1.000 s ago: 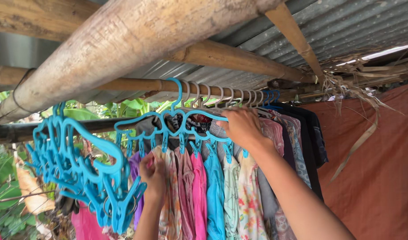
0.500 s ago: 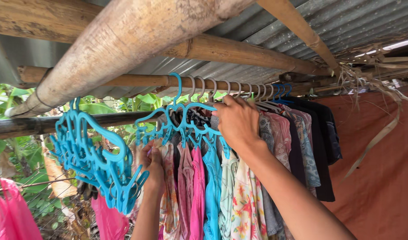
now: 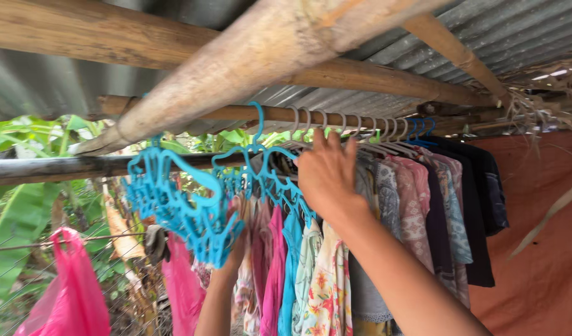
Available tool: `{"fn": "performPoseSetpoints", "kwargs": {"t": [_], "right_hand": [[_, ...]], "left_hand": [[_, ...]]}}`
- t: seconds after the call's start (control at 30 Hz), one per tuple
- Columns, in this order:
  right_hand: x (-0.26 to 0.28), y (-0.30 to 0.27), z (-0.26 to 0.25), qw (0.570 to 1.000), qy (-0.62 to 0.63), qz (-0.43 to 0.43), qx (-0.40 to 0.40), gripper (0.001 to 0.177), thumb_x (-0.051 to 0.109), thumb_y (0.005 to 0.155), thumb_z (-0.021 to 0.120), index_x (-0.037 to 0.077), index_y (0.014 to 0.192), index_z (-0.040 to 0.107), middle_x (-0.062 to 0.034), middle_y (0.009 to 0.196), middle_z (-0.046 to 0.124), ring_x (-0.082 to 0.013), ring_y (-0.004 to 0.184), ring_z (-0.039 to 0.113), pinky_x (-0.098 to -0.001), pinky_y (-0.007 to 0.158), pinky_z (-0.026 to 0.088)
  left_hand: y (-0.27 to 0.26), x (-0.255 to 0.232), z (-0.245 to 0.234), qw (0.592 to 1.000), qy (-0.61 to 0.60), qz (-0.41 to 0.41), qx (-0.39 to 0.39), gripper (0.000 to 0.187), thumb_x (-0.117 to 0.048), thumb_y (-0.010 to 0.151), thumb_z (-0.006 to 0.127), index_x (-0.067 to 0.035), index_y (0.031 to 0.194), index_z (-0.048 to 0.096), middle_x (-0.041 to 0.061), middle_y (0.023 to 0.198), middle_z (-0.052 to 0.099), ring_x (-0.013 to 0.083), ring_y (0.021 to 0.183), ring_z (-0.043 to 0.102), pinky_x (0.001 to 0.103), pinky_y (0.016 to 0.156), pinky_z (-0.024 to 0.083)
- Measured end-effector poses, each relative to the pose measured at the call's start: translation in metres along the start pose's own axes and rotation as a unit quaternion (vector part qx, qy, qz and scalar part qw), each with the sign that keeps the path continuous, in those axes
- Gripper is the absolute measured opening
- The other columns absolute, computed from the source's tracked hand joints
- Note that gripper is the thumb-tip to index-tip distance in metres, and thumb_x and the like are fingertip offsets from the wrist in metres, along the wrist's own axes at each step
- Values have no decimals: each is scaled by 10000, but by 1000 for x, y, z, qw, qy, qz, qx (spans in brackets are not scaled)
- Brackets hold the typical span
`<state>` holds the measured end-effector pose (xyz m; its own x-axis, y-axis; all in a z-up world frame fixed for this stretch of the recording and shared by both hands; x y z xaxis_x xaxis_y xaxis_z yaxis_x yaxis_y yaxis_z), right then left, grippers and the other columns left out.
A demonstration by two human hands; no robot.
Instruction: The person washes clothes in a basin by hand and hangs them one at a time on plastic hangers under a roof.
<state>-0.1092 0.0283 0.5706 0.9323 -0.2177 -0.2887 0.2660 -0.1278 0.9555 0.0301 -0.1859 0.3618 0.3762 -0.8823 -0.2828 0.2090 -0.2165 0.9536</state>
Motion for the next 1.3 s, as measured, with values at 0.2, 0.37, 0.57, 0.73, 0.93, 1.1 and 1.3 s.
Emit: {"fn": "performPoseSetpoints", "kwargs": {"t": [0.2,0.37,0.57,0.73,0.93,1.1,1.3], "right_hand": [[46,29,-22,814,535,108,200,367,402,999,618,82,1087,776,-42,995,781,-176,925,723,-385,827,558],[99,19,-24,508,713,286,389,345,435,932,647,126,1025,769,17,918,750,-111,841,670,-402,713,518],[110,-9,23,370,818,294,328,285,363,980,679,89,1004,756,-18,882,689,-134,764,559,-328,696,461],[99,-3,35,323,827,345,304,232,279,942,657,59,979,723,-83,914,717,-171,807,668,-334,699,560],[64,0,27,380,802,344,307,244,246,915,689,25,1017,691,-48,899,738,-163,770,688,-305,639,543],[38,-4,0,385,800,296,352,349,303,910,683,39,1114,787,-46,747,659,-114,702,585,-262,548,464],[45,-5,-28,445,770,300,346,355,343,924,672,50,1097,772,-8,802,670,-83,734,586,-255,569,491]], "left_hand": [[3,-92,-152,879,-358,-142,-280,354,-7,981,515,-40,1304,375,126,1338,421,274,1261,561,460,1085,483],[80,-201,-192,999,40,0,-28,459,-313,1031,640,-24,1368,523,182,1323,563,334,1285,496,478,1139,342],[89,-244,-199,990,95,-62,82,780,-513,860,712,-39,1423,452,130,1201,643,325,1171,544,496,1069,296],[95,-256,-191,989,123,18,80,897,-394,780,796,-5,1460,360,187,1206,605,370,1114,524,522,990,342],[114,-246,-195,987,-11,-86,137,693,-147,749,699,-68,1395,462,208,1070,577,343,1010,557,442,935,459],[112,-241,-177,994,-17,-29,109,449,-7,809,567,-25,1252,498,214,1180,537,370,1089,547,460,956,438],[107,-251,-161,995,-40,-6,89,417,37,821,522,12,1234,471,246,1206,500,438,1176,530,500,1001,420]]}}
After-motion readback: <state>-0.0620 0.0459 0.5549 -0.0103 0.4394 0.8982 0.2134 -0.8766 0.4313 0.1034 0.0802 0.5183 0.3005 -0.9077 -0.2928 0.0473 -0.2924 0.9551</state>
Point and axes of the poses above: each hand's wrist, its own y-axis towards the middle knuckle, its own z-axis out of the palm, x = y × z, the point moved 1 cm from there along y, towards the middle knuckle
